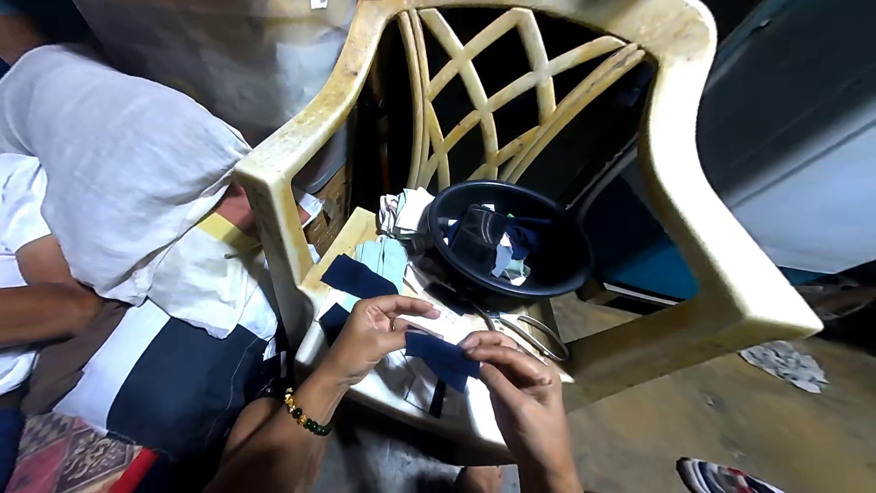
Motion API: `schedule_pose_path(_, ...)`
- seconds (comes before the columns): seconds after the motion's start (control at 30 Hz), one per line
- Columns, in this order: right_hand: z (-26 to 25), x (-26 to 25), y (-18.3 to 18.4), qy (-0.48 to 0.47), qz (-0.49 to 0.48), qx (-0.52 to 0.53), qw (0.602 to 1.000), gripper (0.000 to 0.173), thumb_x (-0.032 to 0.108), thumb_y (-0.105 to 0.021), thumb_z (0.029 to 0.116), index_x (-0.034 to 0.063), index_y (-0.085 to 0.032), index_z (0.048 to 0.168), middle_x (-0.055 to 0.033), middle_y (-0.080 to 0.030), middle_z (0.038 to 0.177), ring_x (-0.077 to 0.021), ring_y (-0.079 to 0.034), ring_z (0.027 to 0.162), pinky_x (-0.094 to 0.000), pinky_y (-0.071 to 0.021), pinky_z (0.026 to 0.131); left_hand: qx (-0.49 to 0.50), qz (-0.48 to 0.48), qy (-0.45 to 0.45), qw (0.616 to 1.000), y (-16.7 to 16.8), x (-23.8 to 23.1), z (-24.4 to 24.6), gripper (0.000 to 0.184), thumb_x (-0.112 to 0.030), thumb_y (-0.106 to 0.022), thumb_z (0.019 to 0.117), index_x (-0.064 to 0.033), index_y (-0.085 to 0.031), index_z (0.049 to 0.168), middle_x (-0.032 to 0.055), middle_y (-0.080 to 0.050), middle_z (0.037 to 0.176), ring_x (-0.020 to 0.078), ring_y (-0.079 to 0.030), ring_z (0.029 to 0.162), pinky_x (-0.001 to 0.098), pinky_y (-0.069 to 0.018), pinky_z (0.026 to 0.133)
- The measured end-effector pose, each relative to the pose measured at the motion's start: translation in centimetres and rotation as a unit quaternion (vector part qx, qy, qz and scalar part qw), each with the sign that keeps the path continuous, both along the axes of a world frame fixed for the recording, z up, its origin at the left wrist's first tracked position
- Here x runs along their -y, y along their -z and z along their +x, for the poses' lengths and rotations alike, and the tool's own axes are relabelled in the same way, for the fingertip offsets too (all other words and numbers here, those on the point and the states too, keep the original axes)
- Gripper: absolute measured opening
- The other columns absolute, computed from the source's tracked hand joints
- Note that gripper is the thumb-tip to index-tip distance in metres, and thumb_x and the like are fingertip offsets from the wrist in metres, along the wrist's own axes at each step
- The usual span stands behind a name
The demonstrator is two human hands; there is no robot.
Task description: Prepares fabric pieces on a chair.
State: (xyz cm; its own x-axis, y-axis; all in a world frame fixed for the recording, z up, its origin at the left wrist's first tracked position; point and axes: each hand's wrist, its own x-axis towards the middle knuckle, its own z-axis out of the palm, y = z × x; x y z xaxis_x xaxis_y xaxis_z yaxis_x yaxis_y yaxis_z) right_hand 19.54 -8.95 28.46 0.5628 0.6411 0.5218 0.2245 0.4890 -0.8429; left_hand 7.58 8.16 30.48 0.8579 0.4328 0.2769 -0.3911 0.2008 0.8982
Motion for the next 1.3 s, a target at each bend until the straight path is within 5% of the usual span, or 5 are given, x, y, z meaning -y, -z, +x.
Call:
schedule_pose_path(0.3, -0.5, 0.6, 0.1, 0.014, 0.009, 0.02, 1.0, 0.021, 0.006, -0.063, 0.0937, 0.0144, -0.082, 0.1, 0.0016, -0.073, 0.108, -0.0051, -0.067, 0.102, -0.0196, -0.0565, 0.087, -0.093, -0.013, 0.125, 0.988, -0.6, 0.2, -0.3, 0.028, -0.016, -0.046, 0.1033, -0.0044, -0.064, 0.123, 0.0005, -0.075, 0.11, 0.0097, -0.073, 0.092, 0.0271, -0.0608, 0.075)
schedule_pose_path(0.47, -0.8, 0.9, -0.1, 0.056, 0.006, 0.068, 0.996, 0.022, 0.005, -0.062, 0.0938, 0.0124, -0.081, 0.102, 0.0005, -0.072, 0.107, -0.0051, -0.067, 0.099, -0.0188, -0.0572, 0.085, -0.079, 0.048, 0.1, 0.991, -0.4, 0.9, -0.2, 0.041, 0.01, -0.073, 0.0795, -0.0013, -0.062, 0.118, -0.0021, -0.074, 0.099, 0.006, -0.072, 0.079, 0.0219, -0.0606, 0.068)
schedule_pose_path(0.7, -0.4, 1.4, -0.1, 0.028, -0.01, 0.103, 0.994, 0.022, 0.011, -0.057, 0.099, 0.0127, -0.079, 0.096, 0.0001, -0.073, 0.108, -0.0049, -0.067, 0.101, -0.0184, -0.0557, 0.086, -0.033, 0.101, 0.005, 0.994, -0.1, 0.8, -0.2, 0.014, 0.007, -0.068, 0.0885, -0.0015, -0.073, 0.098, -0.0068, -0.073, 0.091, -0.0009, -0.067, 0.076, 0.0179, -0.0581, 0.07)
schedule_pose_path(0.87, -0.7, 1.4, -0.2, -0.04, -0.051, 0.023, 0.998, 0.013, 0.025, -0.059, 0.1003, 0.018, -0.069, 0.106, 0.0065, -0.073, 0.102, -0.0005, -0.068, 0.089, -0.0174, -0.0563, 0.077, -0.006, 0.187, 0.049, 0.981, 0.1, 0.2, -0.4, 0.012, 0.001, -0.063, 0.095, 0.0024, -0.072, 0.103, -0.0056, -0.072, 0.096, -0.0042, -0.065, 0.084, 0.0157, -0.0553, 0.076)
schedule_pose_path(1.3, -1.3, 0.8, 0.6, -0.064, -0.072, 0.002, 0.995, 0.011, 0.002, -0.073, 0.0871, 0.0071, -0.079, 0.094, 0.0004, -0.075, 0.103, -0.0035, -0.07, 0.092, -0.0186, -0.0598, 0.08, -0.042, 0.14, 0.022, 0.989, -0.5, 0.4, -0.5, 0.03, 0.003, -0.066, 0.0931, -0.0039, -0.055, 0.12, -0.0111, -0.069, 0.08, -0.0039, -0.064, 0.071, 0.0144, -0.0535, 0.069)
